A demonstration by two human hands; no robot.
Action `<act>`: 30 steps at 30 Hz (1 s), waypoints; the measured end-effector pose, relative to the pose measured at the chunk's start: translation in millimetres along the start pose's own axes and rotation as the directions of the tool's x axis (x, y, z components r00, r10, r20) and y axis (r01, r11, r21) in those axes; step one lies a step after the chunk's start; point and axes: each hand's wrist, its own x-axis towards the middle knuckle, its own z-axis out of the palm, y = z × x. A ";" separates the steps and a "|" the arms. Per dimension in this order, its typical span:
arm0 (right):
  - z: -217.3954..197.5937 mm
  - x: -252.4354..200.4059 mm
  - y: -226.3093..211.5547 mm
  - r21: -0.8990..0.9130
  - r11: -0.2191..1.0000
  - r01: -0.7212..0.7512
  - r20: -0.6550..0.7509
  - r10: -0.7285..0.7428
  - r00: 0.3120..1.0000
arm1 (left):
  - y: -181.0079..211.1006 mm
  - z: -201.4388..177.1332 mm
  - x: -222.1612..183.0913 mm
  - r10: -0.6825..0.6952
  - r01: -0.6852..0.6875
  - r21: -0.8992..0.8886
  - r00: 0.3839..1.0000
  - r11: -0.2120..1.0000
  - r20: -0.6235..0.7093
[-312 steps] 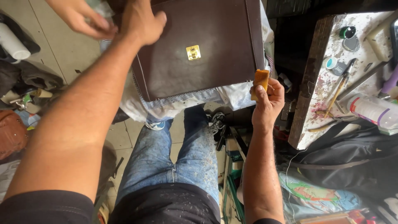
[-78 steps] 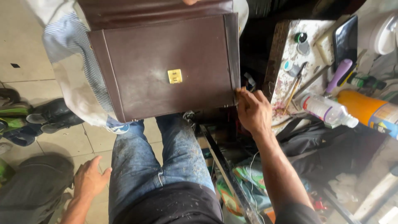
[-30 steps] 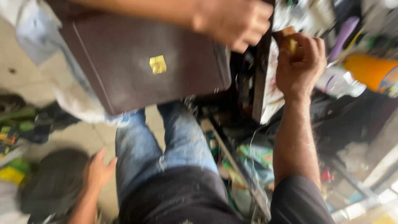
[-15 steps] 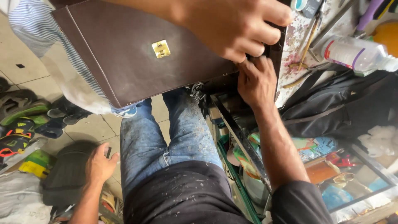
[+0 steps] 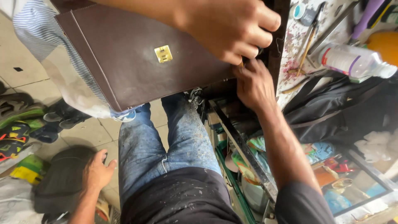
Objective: A person applies dye or paint to a leather briefcase and uses a brush to treat small leather components at a repair bench.
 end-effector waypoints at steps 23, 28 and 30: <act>4.6 -22.9 -11.6 0.050 0.989 -0.141 -0.174 0.147 0.974 | 24.3 -19.0 -11.9 -0.093 0.089 0.047 0.992 0.995 0.086; 10.8 -29.8 -17.7 0.030 0.987 -0.158 -0.206 0.160 0.965 | 32.1 -24.5 -16.4 -0.128 0.128 0.005 0.986 0.992 0.105; 13.9 10.7 -6.7 -0.065 0.995 -0.079 -0.301 0.056 0.952 | 24.3 -14.0 -2.5 -0.125 0.125 0.001 0.990 0.992 0.060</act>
